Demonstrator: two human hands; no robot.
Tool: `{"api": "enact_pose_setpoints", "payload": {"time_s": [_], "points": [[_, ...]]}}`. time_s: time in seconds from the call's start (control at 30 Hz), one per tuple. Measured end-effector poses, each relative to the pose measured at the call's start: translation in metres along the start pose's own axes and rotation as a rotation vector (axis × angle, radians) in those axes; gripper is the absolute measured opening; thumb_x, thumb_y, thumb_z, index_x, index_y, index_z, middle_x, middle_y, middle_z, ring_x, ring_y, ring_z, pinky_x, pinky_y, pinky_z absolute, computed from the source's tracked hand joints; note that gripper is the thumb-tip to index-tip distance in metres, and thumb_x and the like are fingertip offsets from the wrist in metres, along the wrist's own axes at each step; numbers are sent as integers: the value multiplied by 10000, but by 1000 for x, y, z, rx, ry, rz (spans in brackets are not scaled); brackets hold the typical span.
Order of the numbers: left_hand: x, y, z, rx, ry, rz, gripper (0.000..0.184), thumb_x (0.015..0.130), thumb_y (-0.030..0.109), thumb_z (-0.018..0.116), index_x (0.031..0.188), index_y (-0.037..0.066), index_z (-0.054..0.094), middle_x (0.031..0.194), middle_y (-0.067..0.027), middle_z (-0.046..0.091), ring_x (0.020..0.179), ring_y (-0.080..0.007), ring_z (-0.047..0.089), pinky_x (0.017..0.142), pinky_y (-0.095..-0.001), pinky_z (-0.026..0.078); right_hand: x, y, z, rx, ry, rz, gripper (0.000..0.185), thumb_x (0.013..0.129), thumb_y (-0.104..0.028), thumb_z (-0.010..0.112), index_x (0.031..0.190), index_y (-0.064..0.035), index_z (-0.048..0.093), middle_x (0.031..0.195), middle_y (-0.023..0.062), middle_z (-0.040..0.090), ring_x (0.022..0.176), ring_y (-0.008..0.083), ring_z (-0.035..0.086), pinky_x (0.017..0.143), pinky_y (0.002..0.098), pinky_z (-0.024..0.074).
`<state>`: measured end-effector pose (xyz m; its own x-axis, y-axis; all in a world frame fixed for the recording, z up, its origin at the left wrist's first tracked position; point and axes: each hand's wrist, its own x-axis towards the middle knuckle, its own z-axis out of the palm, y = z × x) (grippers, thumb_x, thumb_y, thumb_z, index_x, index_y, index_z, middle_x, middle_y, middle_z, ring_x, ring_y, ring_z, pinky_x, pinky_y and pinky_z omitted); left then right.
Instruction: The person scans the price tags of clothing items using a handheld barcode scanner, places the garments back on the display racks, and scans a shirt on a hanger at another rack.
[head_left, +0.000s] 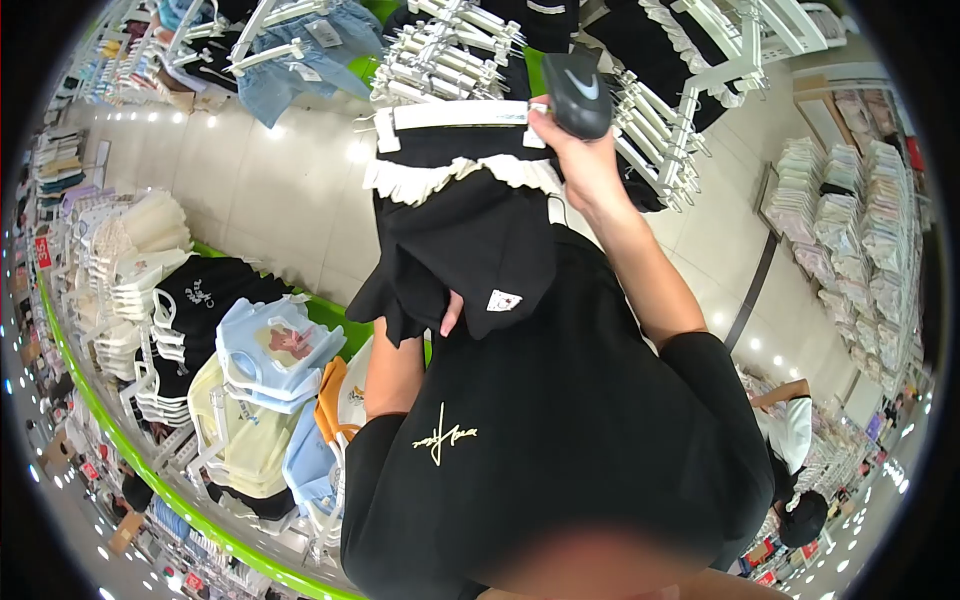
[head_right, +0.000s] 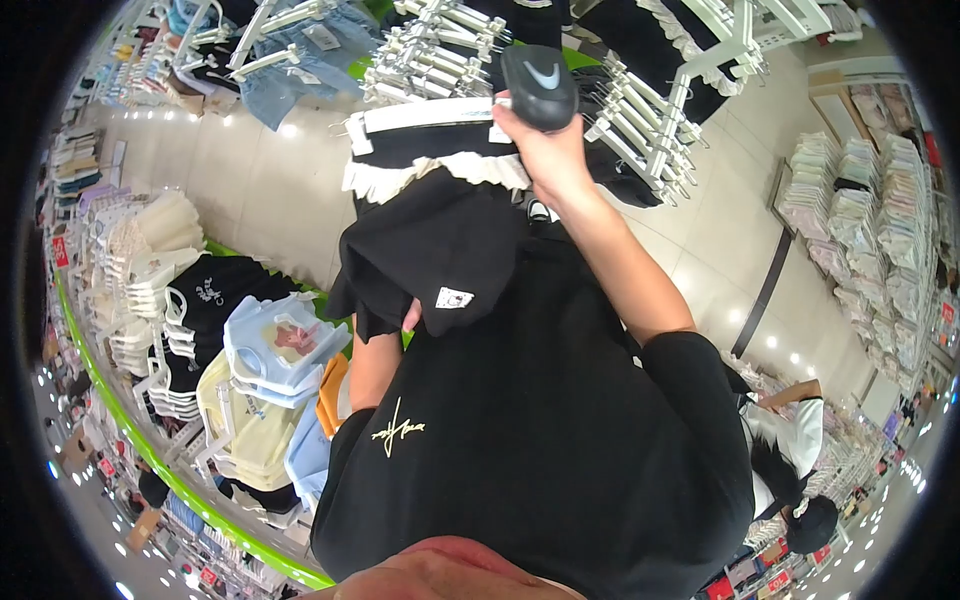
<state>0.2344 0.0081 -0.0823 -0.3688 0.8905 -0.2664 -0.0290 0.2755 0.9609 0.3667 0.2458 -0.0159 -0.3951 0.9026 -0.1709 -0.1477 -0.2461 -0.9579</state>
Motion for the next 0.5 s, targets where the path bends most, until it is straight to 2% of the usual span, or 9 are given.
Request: {"api": "enact_pose_setpoints", "payload": {"time_s": [0.13, 0.27, 0.5], "points": [[-27, -10, -3, 4, 45, -82, 433, 1020, 171, 555, 1382, -30, 428, 1306, -180, 524, 1159, -265, 541, 996, -343, 426, -6, 9, 7, 53, -8, 11, 229, 877, 3, 783, 1093, -30, 715, 932, -12, 662, 887, 74, 603, 829, 256, 494], [-48, -19, -4, 6, 51, -147, 411, 1021, 172, 551, 1359, -35, 443, 1276, -184, 535, 1129, -267, 551, 974, -343, 436, -12, 13, 16, 91, 22, 36, 265, 866, 14, 791, 1111, -35, 704, 1026, 18, 708, 921, 93, 628, 812, 275, 512], [-81, -30, -29, 40, 50, -223, 375, 1022, 174, 544, 1320, -43, 470, 1223, -191, 554, 1078, -271, 569, 936, -344, 453, -26, 23, 28, 48, 50, 65, 276, 868, -10, 799, 1126, -33, 705, 1048, 29, 723, 966, 104, 651, 857, 284, 514]]}}
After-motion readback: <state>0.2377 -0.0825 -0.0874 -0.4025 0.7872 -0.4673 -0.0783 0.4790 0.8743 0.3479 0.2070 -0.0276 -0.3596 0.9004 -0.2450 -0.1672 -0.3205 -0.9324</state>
